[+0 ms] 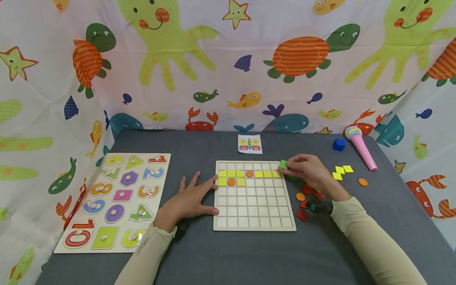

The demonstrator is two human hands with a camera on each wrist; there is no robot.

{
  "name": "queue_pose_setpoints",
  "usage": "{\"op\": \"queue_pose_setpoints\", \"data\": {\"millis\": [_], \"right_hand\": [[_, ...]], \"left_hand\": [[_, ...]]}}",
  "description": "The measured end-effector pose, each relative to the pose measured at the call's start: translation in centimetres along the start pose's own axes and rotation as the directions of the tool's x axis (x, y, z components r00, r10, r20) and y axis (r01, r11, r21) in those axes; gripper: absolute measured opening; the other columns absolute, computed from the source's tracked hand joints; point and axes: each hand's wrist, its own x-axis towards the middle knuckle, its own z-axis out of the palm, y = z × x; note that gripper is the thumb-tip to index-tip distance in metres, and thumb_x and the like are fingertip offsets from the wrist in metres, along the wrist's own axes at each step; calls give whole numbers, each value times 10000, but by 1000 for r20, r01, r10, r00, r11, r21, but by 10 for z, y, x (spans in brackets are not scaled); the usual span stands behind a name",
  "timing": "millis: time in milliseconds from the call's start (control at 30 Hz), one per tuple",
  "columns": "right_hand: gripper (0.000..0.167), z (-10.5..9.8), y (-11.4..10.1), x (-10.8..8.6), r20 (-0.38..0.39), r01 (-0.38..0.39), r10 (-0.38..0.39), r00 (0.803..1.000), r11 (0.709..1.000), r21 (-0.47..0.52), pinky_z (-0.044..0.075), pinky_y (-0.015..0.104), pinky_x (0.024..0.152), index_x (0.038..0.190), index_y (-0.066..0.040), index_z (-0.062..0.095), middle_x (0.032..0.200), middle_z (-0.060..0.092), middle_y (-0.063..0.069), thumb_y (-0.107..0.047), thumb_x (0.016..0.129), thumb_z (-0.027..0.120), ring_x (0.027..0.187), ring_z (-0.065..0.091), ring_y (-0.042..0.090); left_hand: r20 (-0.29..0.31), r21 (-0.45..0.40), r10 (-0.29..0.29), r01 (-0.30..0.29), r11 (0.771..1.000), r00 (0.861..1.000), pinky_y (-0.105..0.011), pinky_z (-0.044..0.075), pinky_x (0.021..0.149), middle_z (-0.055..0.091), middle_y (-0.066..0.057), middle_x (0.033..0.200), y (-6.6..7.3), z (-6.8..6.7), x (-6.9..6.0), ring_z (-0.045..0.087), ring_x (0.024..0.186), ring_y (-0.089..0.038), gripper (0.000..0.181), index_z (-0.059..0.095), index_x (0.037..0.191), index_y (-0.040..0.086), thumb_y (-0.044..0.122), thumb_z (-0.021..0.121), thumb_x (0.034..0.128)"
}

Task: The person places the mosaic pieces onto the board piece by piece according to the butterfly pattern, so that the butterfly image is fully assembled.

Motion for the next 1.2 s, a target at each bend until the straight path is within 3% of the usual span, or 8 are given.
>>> {"op": "queue_pose_setpoints", "data": {"millis": [167,233,333,567,800,1033,1100,1200], "right_hand": [[231,30,4,4,29,57,-53,998,983,-176,634,322,746,1205,127,641,1077,720,183,-64,1074,656,878,768,231],[218,41,6,6,33,83,-77,997,959,-270,603,313,659,1169,108,667,987,742,182,-81,1063,683,782,720,241],[175,56,7,7,76,151,-132,988,913,-380,605,323,637,1115,103,696,903,734,205,-54,1039,713,712,681,270],[54,84,7,13,205,317,-242,949,739,-594,521,309,569,981,-11,747,814,702,149,-46,1017,725,625,621,296],[51,92,13,17,286,414,-302,909,584,-699,498,356,676,924,-50,774,823,691,3,-43,975,772,739,589,186],[117,97,16,19,371,484,-333,867,383,-787,497,333,676,881,-103,743,780,656,-47,-51,982,771,713,559,134],[113,99,17,19,384,499,-346,856,360,-788,507,331,676,886,-102,741,785,663,-49,-55,984,772,710,570,125],[85,101,19,18,393,515,-361,846,356,-780,533,334,690,912,-91,751,808,685,-43,-52,985,770,729,602,112]], "left_hand": [[-2,7,-6,6,1000,1000,-716,-134,1210,527,60,1603,-1,0,0,-37,1632,-414,1076,242,1731,220,527,850,898],[0,7,-6,6,1000,1000,-716,-134,1210,531,61,1599,0,0,0,-39,1631,-414,1081,235,1732,216,529,849,899],[-3,7,-5,5,1000,1000,-714,-131,1212,535,62,1595,0,0,-1,-35,1632,-415,1080,236,1732,217,522,851,899],[-11,13,6,-6,1000,1000,-724,-130,1207,545,62,1584,0,-1,-2,-26,1630,-427,1079,237,1732,210,521,850,900],[-4,3,4,-4,1000,1000,-716,-141,1208,541,61,1589,1,0,0,-33,1630,-422,1079,237,1732,212,520,851,899],[-1,3,10,-10,1000,1000,-710,-141,1211,530,66,1600,1,-1,0,-41,1631,-411,1084,220,1736,215,511,849,904],[-1,4,11,-11,1000,1000,-710,-138,1212,535,69,1595,1,0,0,-37,1631,-414,1087,221,1736,214,514,851,902],[-5,3,11,-11,1000,1000,-711,-135,1212,547,75,1582,0,1,1,-28,1631,-418,1093,228,1734,210,515,859,895]]}}
